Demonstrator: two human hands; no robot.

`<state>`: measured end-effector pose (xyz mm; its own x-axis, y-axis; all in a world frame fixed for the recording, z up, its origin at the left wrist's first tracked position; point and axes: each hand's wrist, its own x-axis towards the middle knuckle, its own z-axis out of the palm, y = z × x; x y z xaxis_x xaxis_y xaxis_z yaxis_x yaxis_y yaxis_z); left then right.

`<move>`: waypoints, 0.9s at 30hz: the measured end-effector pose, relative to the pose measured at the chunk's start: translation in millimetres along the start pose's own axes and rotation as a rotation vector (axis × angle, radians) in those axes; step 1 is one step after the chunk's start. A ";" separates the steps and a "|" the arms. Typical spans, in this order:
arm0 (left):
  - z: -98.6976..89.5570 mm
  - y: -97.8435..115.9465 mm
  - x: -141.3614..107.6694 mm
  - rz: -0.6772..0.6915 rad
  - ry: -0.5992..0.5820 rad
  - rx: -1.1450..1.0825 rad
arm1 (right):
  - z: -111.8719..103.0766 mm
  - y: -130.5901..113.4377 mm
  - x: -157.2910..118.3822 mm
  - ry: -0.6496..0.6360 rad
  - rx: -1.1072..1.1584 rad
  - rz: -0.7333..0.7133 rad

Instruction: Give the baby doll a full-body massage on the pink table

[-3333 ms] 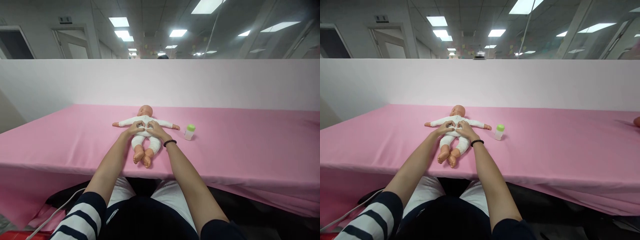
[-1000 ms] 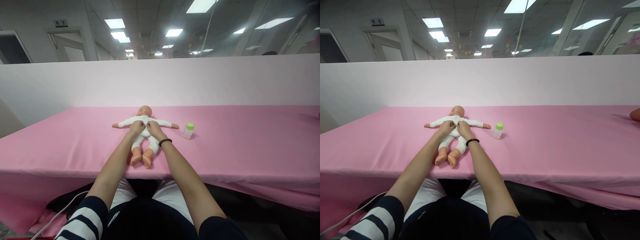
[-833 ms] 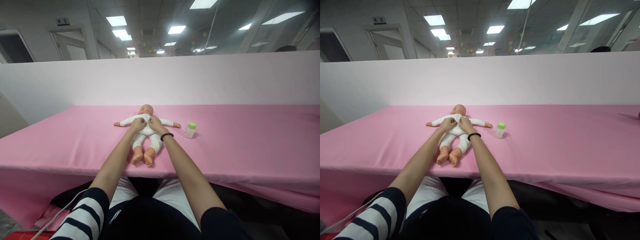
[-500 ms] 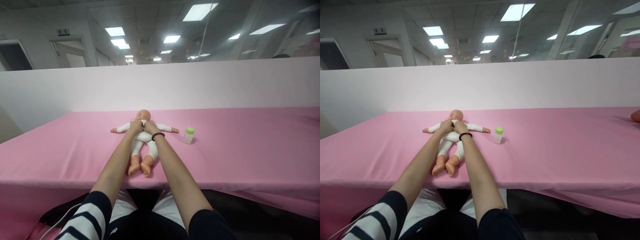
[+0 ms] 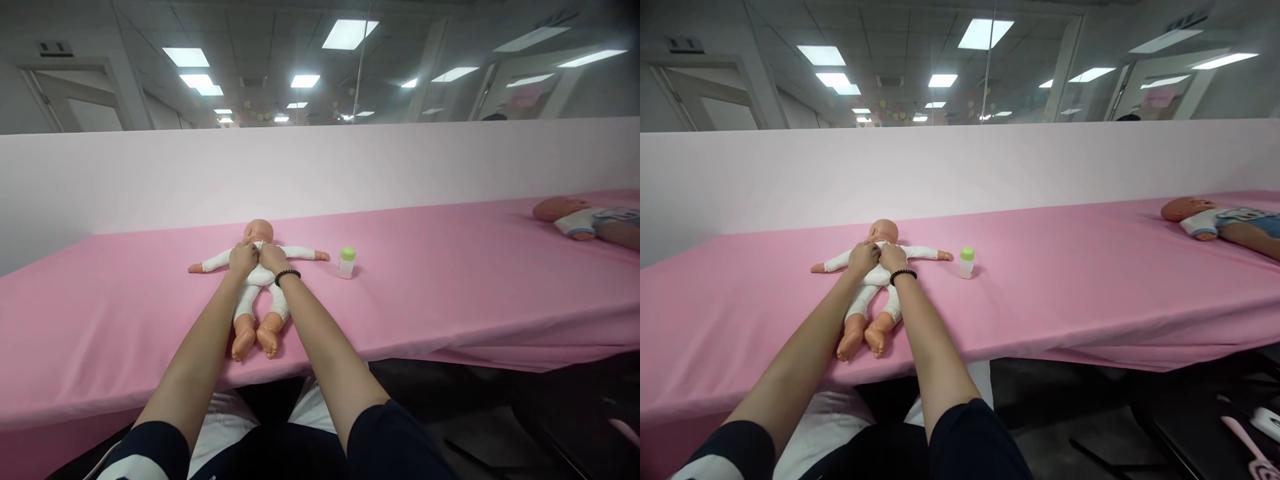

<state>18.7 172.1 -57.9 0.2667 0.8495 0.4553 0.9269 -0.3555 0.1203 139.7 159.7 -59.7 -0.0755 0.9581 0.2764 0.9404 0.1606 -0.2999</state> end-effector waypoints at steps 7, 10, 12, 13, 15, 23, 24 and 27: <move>3.1 -3.6 10.4 -0.043 -0.050 -0.018 | -2.2 -0.9 7.1 0.011 -0.023 -0.105; 2.6 -3.9 9.2 -0.052 -0.027 -0.028 | -1.2 0.8 3.6 0.056 -0.017 -0.129; 3.0 -4.1 8.7 -0.060 -0.024 -0.034 | -0.9 1.9 0.9 0.074 -0.010 -0.106; 3.5 -4.3 9.1 -0.065 -0.028 -0.039 | -1.0 2.3 0.1 0.077 -0.007 -0.089; 4.9 -5.0 10.9 -0.078 -0.039 -0.049 | -2.0 2.9 0.1 0.071 -0.004 -0.057; 13.1 -8.3 20.2 -0.124 -0.039 -0.121 | -1.0 5.1 10.9 0.060 -0.002 -0.016; 14.1 -8.9 19.3 -0.128 -0.028 -0.139 | 0.5 5.4 10.7 0.069 0.001 -0.017; 16.6 -11.4 12.6 -0.147 0.035 -0.200 | 4.8 6.3 7.4 0.111 0.015 -0.023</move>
<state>15.9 193.4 -68.2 0.1205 0.8851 0.4495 0.8834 -0.3022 0.3582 143.5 168.9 -63.9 -0.0593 0.9221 0.3823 0.9335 0.1869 -0.3059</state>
